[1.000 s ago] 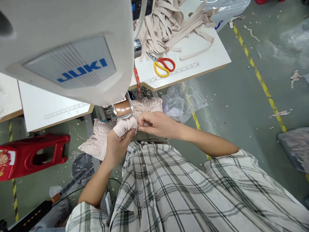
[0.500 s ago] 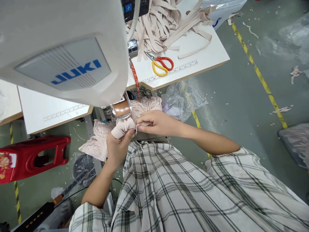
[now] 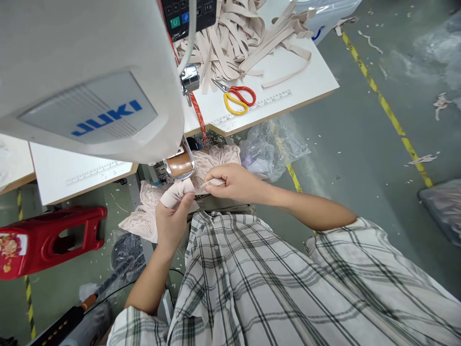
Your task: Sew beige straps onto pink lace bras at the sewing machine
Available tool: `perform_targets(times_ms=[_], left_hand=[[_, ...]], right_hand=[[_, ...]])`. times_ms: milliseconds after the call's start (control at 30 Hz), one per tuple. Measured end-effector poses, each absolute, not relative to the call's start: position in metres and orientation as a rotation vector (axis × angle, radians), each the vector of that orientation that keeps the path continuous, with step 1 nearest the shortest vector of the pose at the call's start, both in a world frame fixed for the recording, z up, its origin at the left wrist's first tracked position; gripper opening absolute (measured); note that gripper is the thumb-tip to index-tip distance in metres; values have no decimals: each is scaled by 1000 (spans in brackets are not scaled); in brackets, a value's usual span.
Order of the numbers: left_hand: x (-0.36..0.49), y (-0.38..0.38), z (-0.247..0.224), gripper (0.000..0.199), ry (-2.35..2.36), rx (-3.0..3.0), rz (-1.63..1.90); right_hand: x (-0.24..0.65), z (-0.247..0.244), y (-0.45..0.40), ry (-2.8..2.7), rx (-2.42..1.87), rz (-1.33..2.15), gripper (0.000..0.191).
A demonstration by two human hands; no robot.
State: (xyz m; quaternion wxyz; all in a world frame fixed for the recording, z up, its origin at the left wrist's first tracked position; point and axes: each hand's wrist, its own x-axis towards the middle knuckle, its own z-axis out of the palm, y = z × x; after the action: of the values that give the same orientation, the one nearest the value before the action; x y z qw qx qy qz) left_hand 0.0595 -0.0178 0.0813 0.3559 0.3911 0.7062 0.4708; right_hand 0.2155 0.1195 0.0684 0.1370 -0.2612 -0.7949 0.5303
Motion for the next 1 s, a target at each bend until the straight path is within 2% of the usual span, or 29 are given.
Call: perform_targets(times_ms=[233, 600, 1000], left_hand=[[67, -14, 94, 17, 1817, 1216, 1116], [56, -7, 85, 20, 1732, 980, 1142], [52, -1, 73, 14, 1628, 770, 1215]], right_hand=[[211, 71, 118, -2323, -749, 1527, 8], [212, 67, 122, -1946, -836, 2215, 17], [212, 55, 116, -1849, -863, 2212, 22]])
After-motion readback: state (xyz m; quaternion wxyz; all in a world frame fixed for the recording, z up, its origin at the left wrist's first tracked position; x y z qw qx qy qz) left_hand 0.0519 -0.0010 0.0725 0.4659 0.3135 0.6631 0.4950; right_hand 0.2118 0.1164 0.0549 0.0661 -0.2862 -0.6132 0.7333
